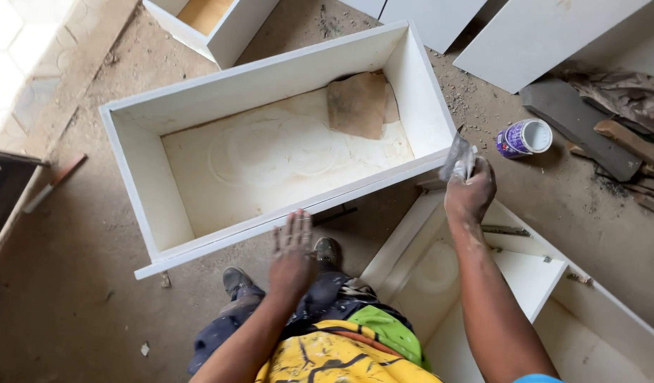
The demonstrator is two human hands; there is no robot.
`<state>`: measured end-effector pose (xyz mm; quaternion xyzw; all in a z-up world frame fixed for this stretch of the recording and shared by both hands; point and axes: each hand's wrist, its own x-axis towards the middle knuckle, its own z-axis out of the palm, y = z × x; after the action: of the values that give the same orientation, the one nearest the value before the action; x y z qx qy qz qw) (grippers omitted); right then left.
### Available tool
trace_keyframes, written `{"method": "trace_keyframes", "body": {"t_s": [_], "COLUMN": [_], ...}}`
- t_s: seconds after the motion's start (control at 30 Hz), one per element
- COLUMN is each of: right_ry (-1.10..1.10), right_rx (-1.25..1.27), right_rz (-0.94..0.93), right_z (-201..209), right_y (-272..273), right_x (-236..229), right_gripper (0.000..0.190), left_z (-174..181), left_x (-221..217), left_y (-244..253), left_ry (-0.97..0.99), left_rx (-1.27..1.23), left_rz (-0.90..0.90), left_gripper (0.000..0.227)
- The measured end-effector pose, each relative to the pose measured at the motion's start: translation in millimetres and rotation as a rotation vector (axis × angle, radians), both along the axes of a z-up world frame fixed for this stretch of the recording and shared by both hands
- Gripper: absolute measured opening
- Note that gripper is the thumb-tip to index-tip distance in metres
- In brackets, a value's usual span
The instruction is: The person sands the edges and interior surfaces of a white wooden drawer using a sanding block. They move the block along the drawer's sides and bottom, then rotate the drawer to access other edges, continuing the sanding process.
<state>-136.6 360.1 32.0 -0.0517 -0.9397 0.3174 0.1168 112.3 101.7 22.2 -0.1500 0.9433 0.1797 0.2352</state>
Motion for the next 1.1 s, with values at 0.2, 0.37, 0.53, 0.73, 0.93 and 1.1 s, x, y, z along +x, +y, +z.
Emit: {"method": "trace_keyframes", "body": {"t_s": [0.2, 0.37, 0.53, 0.73, 0.93, 1.1], "right_ry": [-0.034, -0.138, -0.013, 0.049, 0.313, -0.281], "right_rx": [0.298, 0.386, 0.448, 0.489, 0.394, 0.987], "right_rz": [0.422, 0.855, 0.658, 0.403, 0.954, 0.48], "right_z": [-1, -30, -159, -139, -145, -109], "right_y": [-104, -111, 32, -102, -142, -49], "right_x": [92, 135, 2, 114, 166, 74], "right_gripper": [0.023, 0.023, 0.024, 0.041, 0.03, 0.027], "left_z": [-14, -27, -25, -12, -5, -34], "left_x": [24, 22, 37, 72, 81, 132], "left_y": [-7, 3, -8, -36, -63, -157], "left_ry": [-0.112, -0.164, -0.216, -0.147, -0.034, 0.196], "left_rx": [-0.257, -0.267, -0.329, -0.278, -0.265, -0.4], "left_rz": [0.249, 0.357, 0.422, 0.523, 0.465, 0.814], "left_gripper": [0.09, 0.099, 0.089, 0.09, 0.072, 0.093]}}
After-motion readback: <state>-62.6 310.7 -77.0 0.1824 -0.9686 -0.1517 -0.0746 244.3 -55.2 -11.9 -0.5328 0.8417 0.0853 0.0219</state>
